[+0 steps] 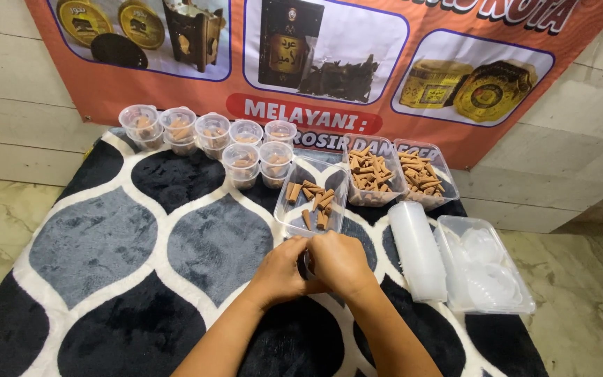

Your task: The person picks up several incense sticks from a larger container and places them into smaller clear plastic cups, repeating the process for multiple cups.

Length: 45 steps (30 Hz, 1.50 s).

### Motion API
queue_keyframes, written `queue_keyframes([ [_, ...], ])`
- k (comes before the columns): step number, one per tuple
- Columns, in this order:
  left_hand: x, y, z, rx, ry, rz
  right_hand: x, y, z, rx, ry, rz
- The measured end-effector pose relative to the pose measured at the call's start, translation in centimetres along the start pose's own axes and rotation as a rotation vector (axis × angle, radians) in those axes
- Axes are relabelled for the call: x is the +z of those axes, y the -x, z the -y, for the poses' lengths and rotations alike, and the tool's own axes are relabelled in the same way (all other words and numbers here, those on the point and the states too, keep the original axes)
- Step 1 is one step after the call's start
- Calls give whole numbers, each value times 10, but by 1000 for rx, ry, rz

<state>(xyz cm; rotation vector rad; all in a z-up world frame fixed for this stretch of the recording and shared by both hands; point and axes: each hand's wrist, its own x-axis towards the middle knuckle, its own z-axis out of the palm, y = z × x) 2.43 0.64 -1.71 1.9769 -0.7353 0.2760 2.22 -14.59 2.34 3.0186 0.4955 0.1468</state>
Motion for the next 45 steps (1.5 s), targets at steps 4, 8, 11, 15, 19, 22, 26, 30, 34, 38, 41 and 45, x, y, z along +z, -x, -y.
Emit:
queue_keyframes([
  [4,12,-1,18,8,-30,-9,5,-4,-2,-7,-3,-8],
  [8,8,-1,13,17,-76,13,-12,3,0,19,-35,24],
  [11,3,1,3,-1,-24,24,-45,4,-10,115,-150,115],
  [15,8,0,13,-8,-14,45,-71,-15,-30,271,-349,193],
  [19,1,-4,5,-15,-14,58,-68,-50,-33,262,-475,88],
  [22,0,-7,0,-281,-101,248,-44,-86,-33,296,-416,149],
  [26,3,-6,7,-220,-122,239,16,-134,-46,342,-219,39],
  [30,4,-6,7,-222,-147,266,34,-158,-50,336,-64,154],
  [34,1,-7,3,-231,-127,266,44,-159,-54,248,-41,134],
  [38,-2,-7,1,-235,-105,250,47,-148,-62,195,-52,-15],
  [41,5,-3,14,-133,-84,162,3,-109,-53,167,-180,-104],
  [45,7,-2,17,-33,-63,83,-72,-39,-31,112,-388,-94],
])
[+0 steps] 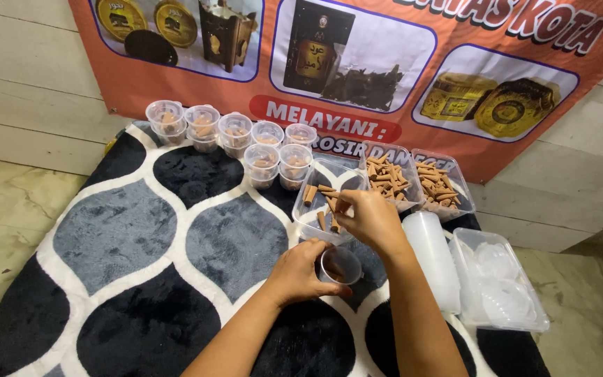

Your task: The person picks up several incense sticks from a larger container and places them into smaller clear plastic cups, repeating the process for multiple cups.

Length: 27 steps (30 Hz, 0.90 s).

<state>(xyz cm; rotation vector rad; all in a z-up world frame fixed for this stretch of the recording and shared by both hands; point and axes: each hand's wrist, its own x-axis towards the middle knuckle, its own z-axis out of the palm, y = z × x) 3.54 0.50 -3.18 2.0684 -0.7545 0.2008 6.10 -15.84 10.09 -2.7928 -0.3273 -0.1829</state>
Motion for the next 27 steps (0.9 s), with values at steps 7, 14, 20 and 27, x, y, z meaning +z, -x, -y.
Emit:
queue_keyframes([
  [7,2,0,-2,-14,23,-22,-40,50,6,98,61,338],
  [14,4,1,0,-21,2,-8,12,40,-1,16,179,490],
  [20,2,2,-2,-45,41,-27,25,31,-3,-4,215,522],
  [27,2,1,-4,-22,15,-39,8,32,-13,68,50,436],
])
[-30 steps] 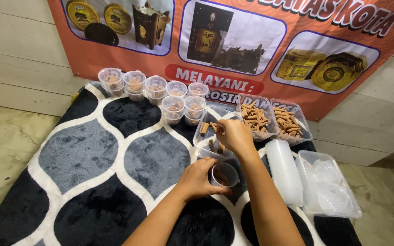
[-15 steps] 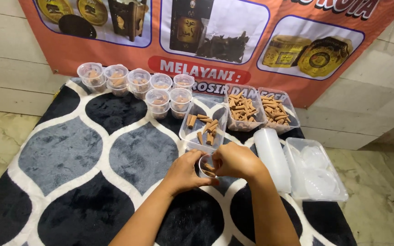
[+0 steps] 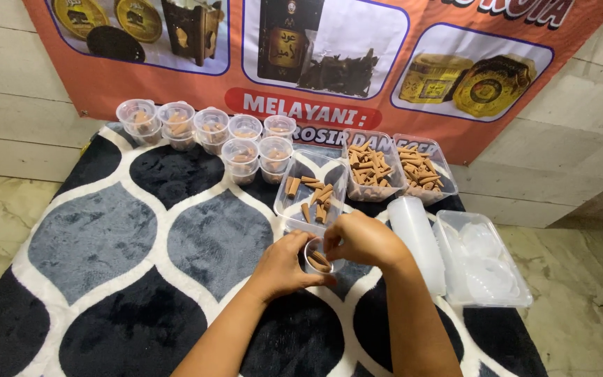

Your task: The person picks up several incense sticks from a larger container and places them into smaller clear plastic cups, repeating the process for multiple cups.

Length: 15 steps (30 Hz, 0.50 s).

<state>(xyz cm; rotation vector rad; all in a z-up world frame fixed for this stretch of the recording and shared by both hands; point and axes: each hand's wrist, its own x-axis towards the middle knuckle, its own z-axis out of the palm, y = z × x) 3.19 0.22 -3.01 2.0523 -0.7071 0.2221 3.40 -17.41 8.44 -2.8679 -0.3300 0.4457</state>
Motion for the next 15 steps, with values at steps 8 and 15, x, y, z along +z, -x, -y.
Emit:
queue_keyframes([
  [8,1,-1,3,3,0,-6,11,-102,-29,39,136,-314],
  [15,-11,1,-11,12,-25,23,29,-135,-10,70,212,-325],
])
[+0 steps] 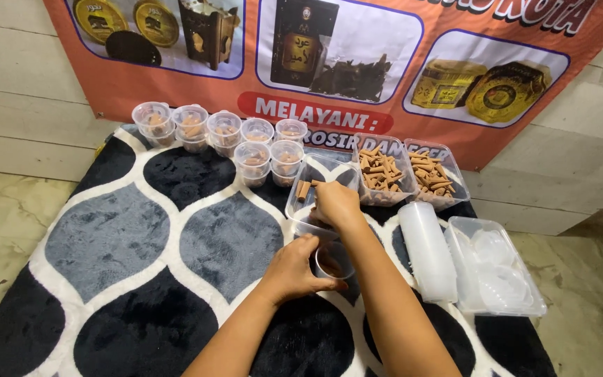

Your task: The person picks up several incense sticks from a larger container and places them into smaller clear plastic cups, repeating the process for multiple cups.

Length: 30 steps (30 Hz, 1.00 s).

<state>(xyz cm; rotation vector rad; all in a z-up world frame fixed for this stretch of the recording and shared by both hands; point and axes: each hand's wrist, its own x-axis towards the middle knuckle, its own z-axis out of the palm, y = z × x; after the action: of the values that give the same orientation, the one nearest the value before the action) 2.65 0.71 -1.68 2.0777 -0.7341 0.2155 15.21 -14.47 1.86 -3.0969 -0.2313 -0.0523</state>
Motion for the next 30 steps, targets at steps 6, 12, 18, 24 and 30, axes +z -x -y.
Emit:
queue_keyframes([
  [6,3,-1,6,2,3,10,19,-11,-12,24,-42,-19],
  [12,8,-1,11,-13,4,7,-86,77,-1,-11,-261,26],
  [18,11,-1,15,30,50,-5,-112,146,8,-34,-157,258],
  [24,16,0,20,-8,25,-16,-52,129,4,-100,-56,220],
  [30,9,1,10,-9,62,-27,-36,125,5,-158,-19,205],
])
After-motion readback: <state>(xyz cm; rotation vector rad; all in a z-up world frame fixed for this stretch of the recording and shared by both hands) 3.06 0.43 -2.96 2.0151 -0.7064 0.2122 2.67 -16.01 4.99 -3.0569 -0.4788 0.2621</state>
